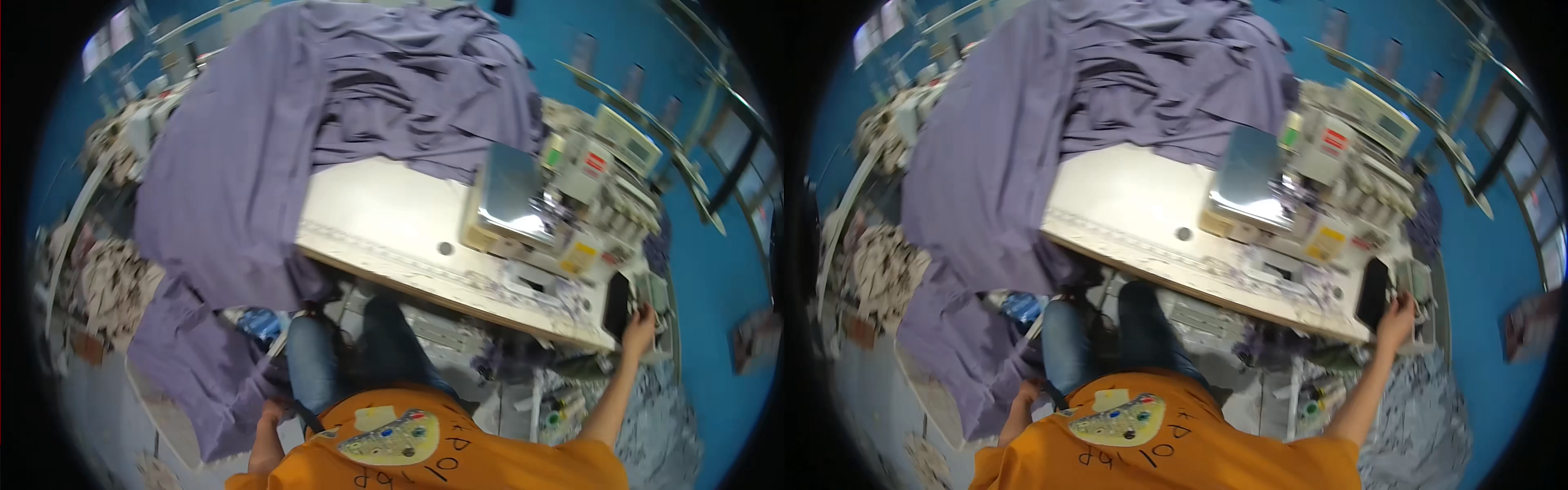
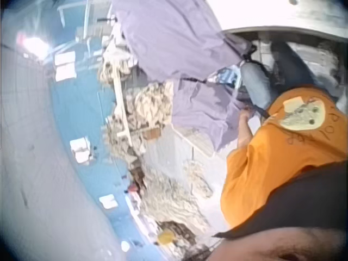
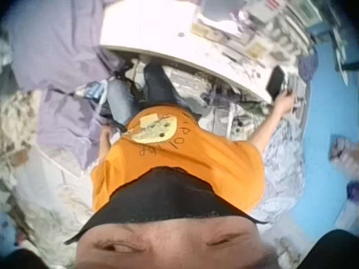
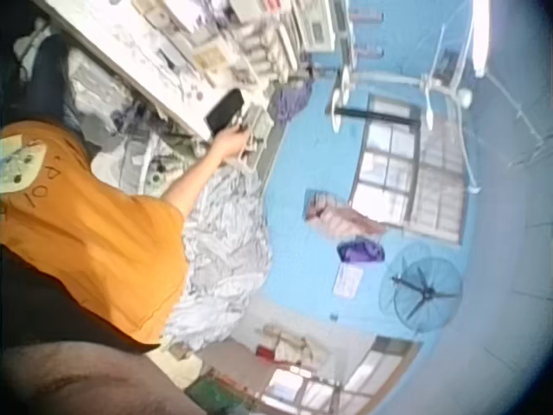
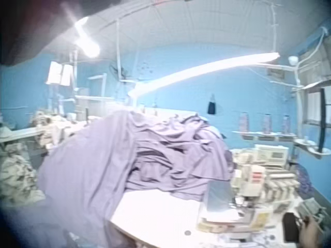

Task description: The person is using small scissors to trim excess threads from purple fabric pieces at an industrial workstation.

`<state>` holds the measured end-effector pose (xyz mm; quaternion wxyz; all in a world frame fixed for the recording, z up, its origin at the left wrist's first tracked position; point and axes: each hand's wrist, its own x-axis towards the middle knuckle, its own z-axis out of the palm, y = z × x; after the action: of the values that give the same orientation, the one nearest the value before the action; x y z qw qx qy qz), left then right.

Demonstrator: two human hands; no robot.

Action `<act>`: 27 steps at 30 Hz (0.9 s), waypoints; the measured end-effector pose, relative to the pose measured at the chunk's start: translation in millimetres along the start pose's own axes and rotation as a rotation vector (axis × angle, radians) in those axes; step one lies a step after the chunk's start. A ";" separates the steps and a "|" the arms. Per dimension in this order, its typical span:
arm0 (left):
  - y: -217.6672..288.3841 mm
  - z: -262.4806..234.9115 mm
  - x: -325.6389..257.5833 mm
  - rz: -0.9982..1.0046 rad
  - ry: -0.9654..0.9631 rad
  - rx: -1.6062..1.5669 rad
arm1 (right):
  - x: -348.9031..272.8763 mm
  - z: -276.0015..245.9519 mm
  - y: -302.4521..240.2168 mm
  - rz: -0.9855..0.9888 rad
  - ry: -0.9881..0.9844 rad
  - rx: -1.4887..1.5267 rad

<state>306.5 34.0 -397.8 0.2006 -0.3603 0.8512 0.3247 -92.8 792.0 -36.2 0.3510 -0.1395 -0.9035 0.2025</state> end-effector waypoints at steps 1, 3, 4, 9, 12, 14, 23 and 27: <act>20.3 -2.8 -4.7 0.050 -0.045 0.091 | 0.7 -9.1 4.5 0.018 0.003 -0.018; -22.8 11.9 -15.3 0.021 -0.067 0.136 | 9.8 9.6 0.7 -0.029 -0.034 -0.053; -14.2 14.1 -16.1 -0.018 -0.094 0.136 | 8.5 2.6 -2.3 -0.034 -0.041 -0.110; -31.0 20.5 -15.8 0.185 -0.033 0.452 | 16.7 3.4 8.4 -0.063 -0.040 -0.262; -35.9 19.4 -11.5 0.069 -0.097 0.298 | 12.9 -8.1 -20.4 -0.080 0.042 -0.188; -32.8 20.3 -4.0 0.168 -0.098 0.419 | 17.6 -11.6 -26.1 -0.127 0.208 -0.050; -6.3 19.4 10.8 0.189 -0.094 0.291 | -10.2 -26.0 -151.3 -0.395 0.471 0.156; 2.4 15.3 -7.7 0.219 -0.075 0.404 | -17.6 -10.6 -146.8 -0.364 0.489 0.250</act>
<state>311.5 49.7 -403.2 0.2636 -0.2061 0.9249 0.1805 -89.1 658.9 28.8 0.6025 0.0237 -0.7706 0.2062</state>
